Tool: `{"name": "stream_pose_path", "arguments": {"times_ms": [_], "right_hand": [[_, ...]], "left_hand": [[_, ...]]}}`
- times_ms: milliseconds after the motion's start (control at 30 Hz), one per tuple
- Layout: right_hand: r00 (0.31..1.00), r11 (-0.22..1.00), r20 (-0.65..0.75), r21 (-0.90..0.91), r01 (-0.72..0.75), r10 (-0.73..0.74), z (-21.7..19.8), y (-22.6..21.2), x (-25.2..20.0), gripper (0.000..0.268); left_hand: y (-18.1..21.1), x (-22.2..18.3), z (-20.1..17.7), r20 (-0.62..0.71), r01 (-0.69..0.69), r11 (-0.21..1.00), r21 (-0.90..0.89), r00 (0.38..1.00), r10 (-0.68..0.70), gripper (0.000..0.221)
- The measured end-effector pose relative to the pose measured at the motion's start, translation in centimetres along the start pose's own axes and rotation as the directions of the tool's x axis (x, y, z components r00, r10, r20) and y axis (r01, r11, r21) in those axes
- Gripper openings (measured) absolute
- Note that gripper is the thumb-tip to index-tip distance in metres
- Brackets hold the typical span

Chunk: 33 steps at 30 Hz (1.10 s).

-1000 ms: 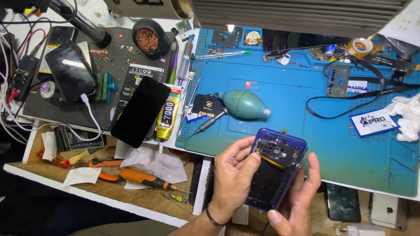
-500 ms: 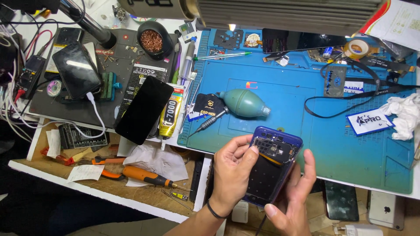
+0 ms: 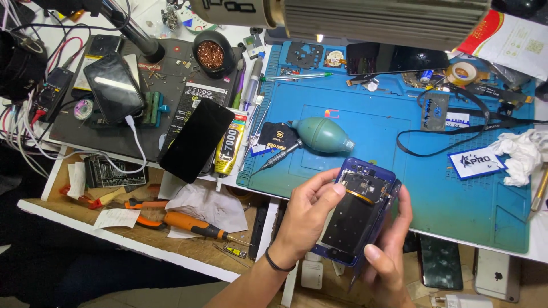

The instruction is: Disassembling a mobile phone using a screwdriver and prying tools to access internal components.

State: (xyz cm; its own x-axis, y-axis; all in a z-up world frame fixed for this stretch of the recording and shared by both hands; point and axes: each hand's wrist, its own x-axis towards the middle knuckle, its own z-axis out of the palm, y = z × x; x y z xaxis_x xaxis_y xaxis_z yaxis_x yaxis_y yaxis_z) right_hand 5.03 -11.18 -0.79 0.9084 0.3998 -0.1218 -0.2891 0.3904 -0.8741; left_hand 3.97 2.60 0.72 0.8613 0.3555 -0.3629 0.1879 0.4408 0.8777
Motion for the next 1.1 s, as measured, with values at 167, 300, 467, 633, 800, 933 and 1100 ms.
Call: {"name": "stream_pose_path", "arguments": {"times_ms": [167, 300, 467, 633, 800, 933, 1100], "right_hand": [[0.987, 0.988, -0.114, 0.119, -0.101, 0.115, 1.3, -1.7, -0.2, 0.107], [1.0, 0.955, -0.004, 0.296, 0.029, -0.029, 0.1, -0.7, -0.2, 0.095], [0.991, 0.906, 0.065, 0.416, 0.08, -0.117, -1.8, 0.4, 0.2, 0.088], [0.995, 0.965, 0.076, 0.261, 0.038, -0.059, -1.7, -0.3, 0.2, 0.096], [0.999, 0.998, 0.036, 0.061, 0.011, -0.013, -1.5, -0.6, 0.8, 0.112], [0.999, 0.999, 0.028, 0.028, 0.021, -0.022, -1.5, -0.5, 1.1, 0.113], [0.999, 0.998, -0.012, -0.026, 0.05, -0.05, -2.1, 0.4, 1.4, 0.114]], "left_hand": [[0.5, -0.3, -0.6, 0.113, -0.012, 0.999, 0.037, 0.994, 0.008, 0.058], [0.1, -1.1, -1.0, 0.155, 0.138, 0.99, -0.016, 0.979, -0.134, 0.066], [0.0, -1.5, -1.0, 0.232, 0.073, 0.997, -0.005, 0.97, -0.07, 0.066], [0.1, -2.0, -1.1, 0.339, -0.05, 0.998, 0.023, 0.94, 0.039, 0.065], [0.5, -2.3, -1.0, 0.351, -0.082, 0.976, 0.204, 0.937, 0.005, 0.077], [0.7, -2.4, -0.8, 0.345, -0.031, 0.963, 0.269, 0.936, -0.066, 0.083], [-0.1, -2.4, -1.0, 0.439, -0.119, 0.975, 0.189, 0.898, 0.024, 0.082]]}}
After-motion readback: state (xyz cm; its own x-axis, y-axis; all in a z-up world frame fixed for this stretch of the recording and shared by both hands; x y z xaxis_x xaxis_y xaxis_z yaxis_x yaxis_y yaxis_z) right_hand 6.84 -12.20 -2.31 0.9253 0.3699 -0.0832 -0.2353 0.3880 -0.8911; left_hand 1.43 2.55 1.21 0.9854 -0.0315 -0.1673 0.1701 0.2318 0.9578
